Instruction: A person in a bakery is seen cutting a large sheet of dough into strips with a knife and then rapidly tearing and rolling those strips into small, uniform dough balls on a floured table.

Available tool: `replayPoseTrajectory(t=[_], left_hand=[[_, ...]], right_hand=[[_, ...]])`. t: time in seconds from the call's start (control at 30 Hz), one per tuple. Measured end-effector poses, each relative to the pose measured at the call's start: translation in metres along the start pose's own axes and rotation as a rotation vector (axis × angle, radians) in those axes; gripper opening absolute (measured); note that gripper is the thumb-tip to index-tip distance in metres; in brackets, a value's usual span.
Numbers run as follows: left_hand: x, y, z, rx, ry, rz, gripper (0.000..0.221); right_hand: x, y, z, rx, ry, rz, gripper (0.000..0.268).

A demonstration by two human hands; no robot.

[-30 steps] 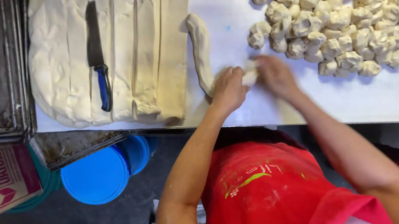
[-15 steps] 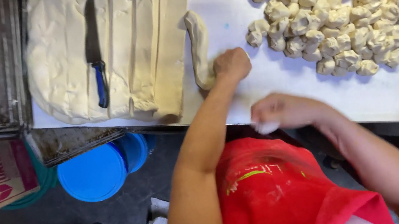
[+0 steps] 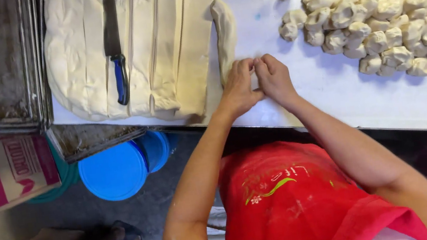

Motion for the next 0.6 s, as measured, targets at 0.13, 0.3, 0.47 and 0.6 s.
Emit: replayPoseTrajectory(t=[0.13, 0.3, 0.47, 0.6], left_hand=[[0.039, -0.012, -0.031, -0.149, 0.010, -0.238, 0.028], [0.077, -0.050, -0.073, -0.295, -0.249, -0.379, 0.044], [0.030, 0.019, -0.062, -0.108, -0.408, -0.339, 0.070], [-0.009, -0.063, -0.126, 0.040, 0.082, -0.860, 0.093]], right_hand=[[-0.033, -0.002, -0.023, 0.020, -0.086, 0.231, 0.035], [-0.070, -0.051, 0.050, -0.003, -0.816, -0.082, 0.045], [-0.106, -0.162, 0.064, -0.277, -0.571, 0.184, 0.033], [-0.142, -0.168, 0.028, -0.488, -0.003, 0.455, 0.040]])
Point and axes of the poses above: each hand's wrist, its own z-axis away from the middle knuckle, its own x-axis out of the palm, y = z × x, the point moved 8 cm from there along -z, towards the middle knuckle, and after that the axes turned 1 degree about x, right-handed, at the moved point
